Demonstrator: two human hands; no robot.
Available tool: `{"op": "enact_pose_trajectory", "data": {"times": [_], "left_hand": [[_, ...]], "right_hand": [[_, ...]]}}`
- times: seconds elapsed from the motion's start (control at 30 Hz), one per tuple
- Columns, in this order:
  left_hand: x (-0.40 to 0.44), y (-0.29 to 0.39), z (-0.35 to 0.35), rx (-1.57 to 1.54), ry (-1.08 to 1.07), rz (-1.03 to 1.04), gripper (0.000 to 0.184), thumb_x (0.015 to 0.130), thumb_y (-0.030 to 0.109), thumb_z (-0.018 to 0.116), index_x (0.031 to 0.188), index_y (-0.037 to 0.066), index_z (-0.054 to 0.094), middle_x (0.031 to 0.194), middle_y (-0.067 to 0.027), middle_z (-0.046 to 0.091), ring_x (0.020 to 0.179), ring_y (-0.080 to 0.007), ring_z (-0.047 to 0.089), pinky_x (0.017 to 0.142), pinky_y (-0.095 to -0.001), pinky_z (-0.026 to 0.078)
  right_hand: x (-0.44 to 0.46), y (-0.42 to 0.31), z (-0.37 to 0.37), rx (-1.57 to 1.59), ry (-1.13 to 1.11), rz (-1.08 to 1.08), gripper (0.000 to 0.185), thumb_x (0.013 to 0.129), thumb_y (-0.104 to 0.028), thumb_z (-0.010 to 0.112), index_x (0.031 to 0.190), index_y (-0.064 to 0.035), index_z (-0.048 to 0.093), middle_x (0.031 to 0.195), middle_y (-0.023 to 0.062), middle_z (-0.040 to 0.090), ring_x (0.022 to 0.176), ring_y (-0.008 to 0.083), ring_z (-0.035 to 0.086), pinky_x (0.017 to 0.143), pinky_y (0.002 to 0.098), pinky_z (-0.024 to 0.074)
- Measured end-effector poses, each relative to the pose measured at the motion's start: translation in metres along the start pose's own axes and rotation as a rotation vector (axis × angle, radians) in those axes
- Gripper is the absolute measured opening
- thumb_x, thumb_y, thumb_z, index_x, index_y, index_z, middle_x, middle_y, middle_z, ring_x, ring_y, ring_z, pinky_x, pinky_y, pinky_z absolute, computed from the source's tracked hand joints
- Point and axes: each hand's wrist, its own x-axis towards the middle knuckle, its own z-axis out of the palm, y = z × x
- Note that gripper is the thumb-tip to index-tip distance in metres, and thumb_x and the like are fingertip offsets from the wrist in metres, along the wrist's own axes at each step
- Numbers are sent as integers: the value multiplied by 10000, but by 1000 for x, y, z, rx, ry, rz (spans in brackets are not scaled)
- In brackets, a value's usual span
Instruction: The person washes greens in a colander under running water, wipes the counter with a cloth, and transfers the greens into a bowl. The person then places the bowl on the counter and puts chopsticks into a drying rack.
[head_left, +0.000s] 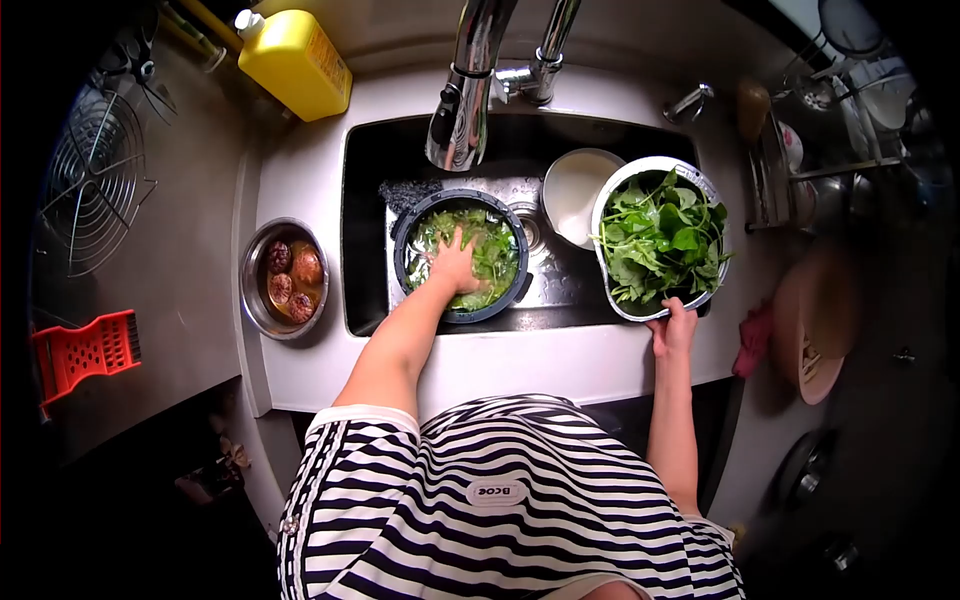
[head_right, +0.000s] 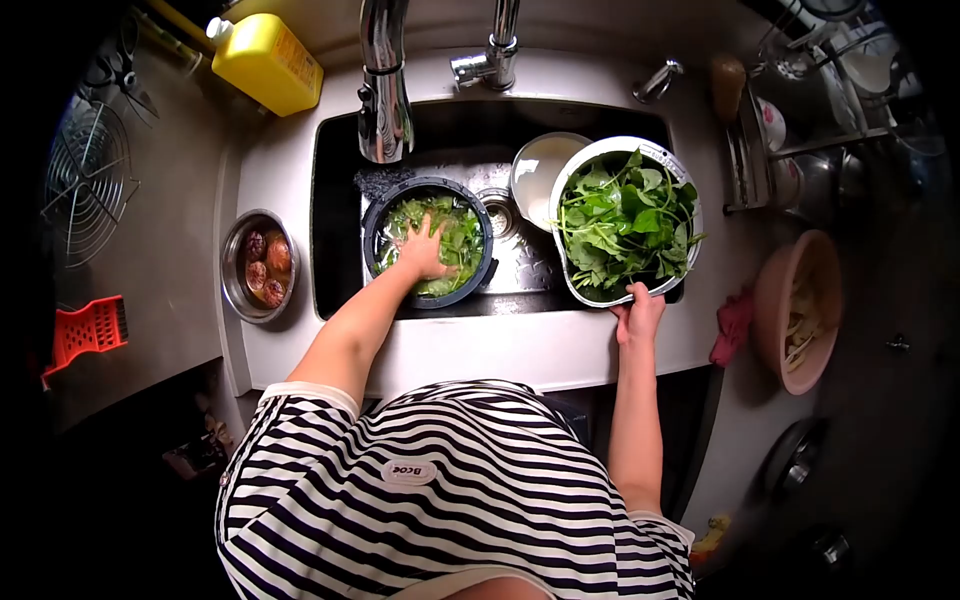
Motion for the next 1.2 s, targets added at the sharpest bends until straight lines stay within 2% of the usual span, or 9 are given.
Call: {"op": "enact_pose_trajectory", "data": {"times": [0.13, 0.2, 0.23, 0.33, 0.47, 0.67, 0.8, 1.03, 1.2], "left_hand": [[45, -6, 27, 253, -114, -16, 872, 710, 451, 610, 1399, 268, 106, 1464, -86, 40, 1331, -350, 52, 1010, -605, 121], [52, -12, 38, -55, 137, -80, 757, 735, 346, 597, 1380, 231, 218, 1454, -106, 100, 1312, -322, 173, 1037, -440, 257], [39, -4, 7, 16, 96, -49, 561, 703, 230, 619, 1242, 194, 467, 1378, -131, 292, 1206, -310, 382, 947, -381, 394], [5, -12, -35, -285, 315, 26, 370, 601, 118, 665, 966, 160, 626, 1066, -102, 509, 951, -326, 561, 813, -400, 479], [-49, -25, -63, -414, 457, 25, 416, 574, -12, 614, 967, 123, 616, 1087, -130, 497, 975, -337, 528, 803, -408, 459], [-70, -24, -60, -426, 350, 84, 821, 556, 241, 786, 1278, 233, 395, 1337, -164, 263, 1166, -390, 374, 904, -419, 416], [-47, -4, -45, -366, 27, 26, 1229, 474, 430, 827, 1384, 331, 6, 1415, -152, -216, 1279, -487, 3, 910, -681, 249], [8, 10, 1, -63, -58, -107, 1167, 480, 364, 829, 1389, 314, 98, 1444, -114, -146, 1303, -438, 6, 934, -637, 269], [13, 9, 2, -95, 97, -108, 858, 620, 248, 733, 1355, 211, 291, 1461, -94, 60, 1304, -367, 165, 964, -545, 310]], "right_hand": [[6, 3, -6, -13, 17, 16, 389, 678, 18, 492, 1065, -17, 466, 885, 79, 546, 735, 218, 582, 540, 415, 548], [5, 1, -6, -13, 7, 13, 406, 679, 23, 485, 1081, -14, 453, 884, 82, 545, 729, 218, 584, 528, 403, 549], [4, 0, -5, -18, -1, 9, 411, 679, 25, 483, 1087, -13, 448, 879, 82, 544, 717, 216, 585, 516, 394, 548], [0, -3, 1, -61, 9, -23, 298, 687, -5, 498, 985, -11, 481, 779, 57, 547, 581, 184, 578, 405, 331, 517], [-3, -4, 4, -21, 22, -19, 289, 681, -8, 497, 969, -18, 480, 753, 46, 535, 549, 172, 563, 366, 290, 473], [-4, -4, 6, -39, 27, -27, 305, 679, -16, 500, 983, -28, 477, 789, 47, 529, 592, 186, 567, 391, 312, 480], [1, -3, 2, -69, 35, -10, 327, 678, -10, 490, 1004, -36, 469, 801, 47, 526, 608, 196, 565, 427, 329, 486], [4, -5, -3, -53, -7, 39, 456, 671, 36, 466, 1120, -24, 418, 889, 88, 532, 649, 221, 577, 465, 362, 534], [8, 2, -4, -77, 52, -18, 381, 668, -5, 487, 1045, -51, 460, 847, 61, 532, 658, 193, 564, 404, 324, 464]]}}
